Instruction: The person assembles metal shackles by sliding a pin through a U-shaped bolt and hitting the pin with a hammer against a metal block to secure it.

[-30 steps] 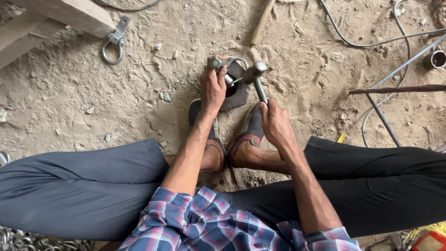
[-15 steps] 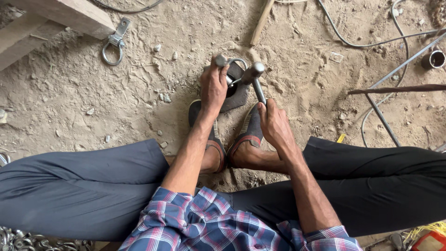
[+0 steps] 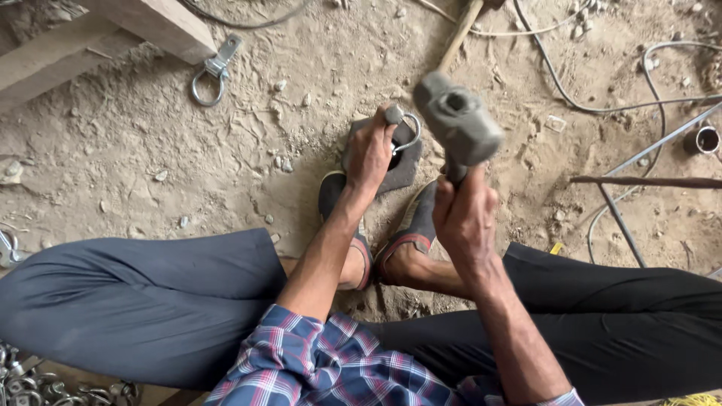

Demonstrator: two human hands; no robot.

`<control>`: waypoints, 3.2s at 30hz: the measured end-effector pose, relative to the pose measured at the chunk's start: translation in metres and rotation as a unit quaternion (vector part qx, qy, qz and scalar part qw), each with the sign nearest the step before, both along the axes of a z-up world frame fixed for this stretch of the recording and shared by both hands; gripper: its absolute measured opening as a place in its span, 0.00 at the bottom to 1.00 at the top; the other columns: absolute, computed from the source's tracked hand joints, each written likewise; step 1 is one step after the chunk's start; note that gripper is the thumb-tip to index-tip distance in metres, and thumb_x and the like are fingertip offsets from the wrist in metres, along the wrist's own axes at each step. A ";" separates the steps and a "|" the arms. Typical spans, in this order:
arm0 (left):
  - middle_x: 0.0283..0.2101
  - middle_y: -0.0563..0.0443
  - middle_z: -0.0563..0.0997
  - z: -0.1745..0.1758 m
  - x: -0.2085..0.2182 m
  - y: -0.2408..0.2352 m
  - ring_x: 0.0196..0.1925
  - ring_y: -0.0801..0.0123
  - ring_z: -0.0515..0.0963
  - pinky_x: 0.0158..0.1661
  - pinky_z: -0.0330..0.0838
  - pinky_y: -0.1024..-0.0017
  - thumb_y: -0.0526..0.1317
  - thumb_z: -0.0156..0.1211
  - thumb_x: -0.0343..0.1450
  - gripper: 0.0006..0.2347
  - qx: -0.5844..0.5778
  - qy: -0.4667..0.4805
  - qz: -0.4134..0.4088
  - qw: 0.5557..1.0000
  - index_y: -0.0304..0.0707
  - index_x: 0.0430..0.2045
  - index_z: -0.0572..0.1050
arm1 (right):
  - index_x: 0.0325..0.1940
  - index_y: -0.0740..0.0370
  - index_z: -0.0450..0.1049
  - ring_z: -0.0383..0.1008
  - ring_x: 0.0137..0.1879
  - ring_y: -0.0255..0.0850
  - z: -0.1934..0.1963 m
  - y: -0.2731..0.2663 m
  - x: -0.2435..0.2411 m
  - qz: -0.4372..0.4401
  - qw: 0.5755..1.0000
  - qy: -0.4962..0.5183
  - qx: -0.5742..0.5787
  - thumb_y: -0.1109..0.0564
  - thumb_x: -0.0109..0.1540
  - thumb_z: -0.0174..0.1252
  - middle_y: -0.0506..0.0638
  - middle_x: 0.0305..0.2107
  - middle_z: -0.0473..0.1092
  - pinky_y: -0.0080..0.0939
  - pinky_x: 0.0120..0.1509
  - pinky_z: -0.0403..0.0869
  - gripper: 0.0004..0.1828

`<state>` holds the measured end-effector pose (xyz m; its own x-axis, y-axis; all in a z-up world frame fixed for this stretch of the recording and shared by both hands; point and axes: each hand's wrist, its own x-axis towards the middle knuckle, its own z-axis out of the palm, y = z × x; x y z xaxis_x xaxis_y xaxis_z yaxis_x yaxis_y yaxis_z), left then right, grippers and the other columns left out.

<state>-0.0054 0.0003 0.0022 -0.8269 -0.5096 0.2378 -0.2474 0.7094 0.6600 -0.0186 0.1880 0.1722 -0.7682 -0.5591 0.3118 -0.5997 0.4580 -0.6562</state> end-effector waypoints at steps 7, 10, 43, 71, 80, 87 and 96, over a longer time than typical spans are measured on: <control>0.30 0.42 0.81 0.017 0.008 -0.001 0.26 0.61 0.80 0.25 0.72 0.64 0.44 0.53 0.80 0.14 -0.015 0.019 0.008 1.000 0.35 0.55 0.72 | 0.50 0.65 0.65 0.65 0.28 0.65 -0.012 -0.009 0.012 -0.038 0.993 -0.051 0.101 0.51 0.72 0.52 0.63 0.22 0.67 0.63 0.32 0.62 0.13; 0.29 0.46 0.81 0.010 0.002 -0.002 0.25 0.65 0.77 0.24 0.72 0.65 0.44 0.50 0.80 0.12 0.007 0.014 0.002 1.000 0.37 0.52 0.73 | 0.50 0.62 0.65 0.64 0.25 0.57 -0.028 0.002 0.009 -0.053 0.984 -0.139 0.101 0.49 0.73 0.47 0.59 0.20 0.67 0.60 0.28 0.61 0.13; 0.51 0.41 0.84 0.019 0.009 -0.010 0.48 0.64 0.87 0.42 0.86 0.70 0.37 0.49 0.81 0.08 0.313 0.126 -0.009 0.941 0.32 0.51 0.68 | 0.46 0.62 0.64 0.60 0.30 0.49 -0.102 0.012 0.017 -0.045 0.955 -0.231 0.181 0.44 0.74 0.43 0.60 0.21 0.68 0.55 0.35 0.65 0.17; 0.50 0.48 0.83 0.043 0.010 -0.008 0.47 0.64 0.86 0.43 0.83 0.67 0.39 0.49 0.82 0.07 0.220 0.120 -0.060 0.966 0.36 0.49 0.70 | 0.43 0.62 0.62 0.55 0.21 0.42 -0.110 0.014 0.017 -0.029 0.960 -0.222 0.166 0.47 0.74 0.44 0.52 0.15 0.61 0.48 0.21 0.59 0.16; 0.37 0.47 0.82 0.022 0.003 -0.003 0.32 0.62 0.81 0.29 0.77 0.66 0.42 0.51 0.79 0.10 0.117 -0.031 -0.008 0.993 0.38 0.50 0.75 | 0.43 0.61 0.65 0.58 0.24 0.44 -0.111 0.017 0.016 -0.026 0.958 -0.229 0.169 0.48 0.75 0.44 0.55 0.19 0.64 0.47 0.23 0.62 0.15; 0.24 0.42 0.79 0.024 0.005 0.000 0.23 0.56 0.79 0.25 0.70 0.59 0.42 0.56 0.77 0.13 0.011 -0.018 -0.014 1.000 0.34 0.52 0.73 | 0.54 0.68 0.66 0.63 0.24 0.59 -0.083 0.010 0.017 -0.039 0.996 -0.011 0.075 0.49 0.73 0.48 0.67 0.21 0.69 0.57 0.26 0.62 0.18; 0.25 0.48 0.76 0.000 -0.001 0.008 0.17 0.74 0.71 0.13 0.70 0.72 0.41 0.45 0.82 0.10 0.084 -0.061 -0.017 0.994 0.40 0.55 0.69 | 0.45 0.65 0.60 0.62 0.13 0.37 0.002 0.008 0.003 -0.053 0.991 -0.119 0.014 0.51 0.75 0.43 0.50 0.13 0.63 0.45 0.16 0.60 0.13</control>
<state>-0.0060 0.0078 0.0023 -0.8616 -0.5053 0.0474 -0.3116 0.6005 0.7364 -0.0153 0.1957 0.1742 -0.8732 -0.4770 0.1000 -0.3770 0.5311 -0.7588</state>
